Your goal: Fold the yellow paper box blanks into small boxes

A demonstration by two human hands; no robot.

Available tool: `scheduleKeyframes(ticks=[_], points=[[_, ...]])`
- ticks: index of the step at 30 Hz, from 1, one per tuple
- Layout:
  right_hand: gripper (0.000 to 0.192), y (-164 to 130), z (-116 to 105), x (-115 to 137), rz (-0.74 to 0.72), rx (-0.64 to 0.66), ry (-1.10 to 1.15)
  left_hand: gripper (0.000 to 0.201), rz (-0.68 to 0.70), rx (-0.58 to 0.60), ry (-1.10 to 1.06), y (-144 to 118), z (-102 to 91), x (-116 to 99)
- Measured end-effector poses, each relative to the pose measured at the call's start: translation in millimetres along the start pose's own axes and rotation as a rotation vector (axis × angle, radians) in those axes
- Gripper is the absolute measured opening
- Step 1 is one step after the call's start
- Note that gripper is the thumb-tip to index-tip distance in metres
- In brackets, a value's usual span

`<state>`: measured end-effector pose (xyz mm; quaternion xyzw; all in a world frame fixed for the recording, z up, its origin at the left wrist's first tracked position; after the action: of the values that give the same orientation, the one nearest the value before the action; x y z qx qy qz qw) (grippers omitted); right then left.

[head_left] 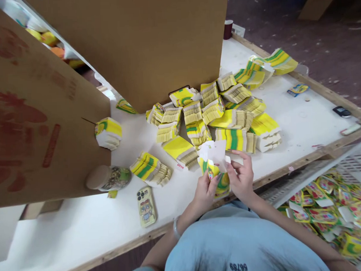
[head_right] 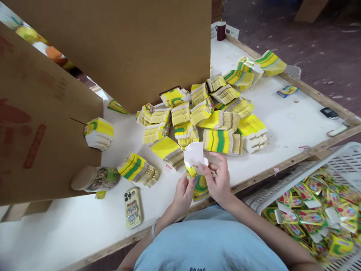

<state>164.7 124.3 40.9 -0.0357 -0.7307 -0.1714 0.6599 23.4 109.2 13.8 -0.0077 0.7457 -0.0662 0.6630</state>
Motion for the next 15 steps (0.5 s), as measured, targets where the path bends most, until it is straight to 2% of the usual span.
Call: scheduleKeyframes(ticks=[4, 7, 9, 12, 15], points=[[0.045, -15, 6, -16, 0.128, 0.146, 0.184, 0.065, -0.076, -0.069, -0.065, -10, -1.0, 7], [0.032, -23, -6, -30, 0.185, 0.087, 0.13, 0.083, -0.076, -0.112, -0.195, -20, 0.6, 16], [0.028, -27, -13, -36, 0.208, 0.093, 0.071, 0.091, -0.076, -0.079, -0.243, -26, 3.5, 22], [0.029, -33, -12, -35, 0.228, 0.255, 0.061, 0.082, -0.117, 0.054, -0.241, -34, 7.8, 30], [0.034, -36, -10, -23, 0.125, 0.379, 0.019, 0.061, -0.104, 0.103, -0.227, -36, 3.6, 28]])
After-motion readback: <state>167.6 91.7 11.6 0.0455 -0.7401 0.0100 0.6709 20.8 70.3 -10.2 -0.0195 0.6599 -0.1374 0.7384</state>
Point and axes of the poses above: each hand's wrist, its own y-axis towards the middle knuckle, its own z-axis out of the palm, x = y × z, the point moved 7 cm from there along y, towards the middle knuckle, and after that the axes turned 6 degrees about -x, right-handed, at the moved point
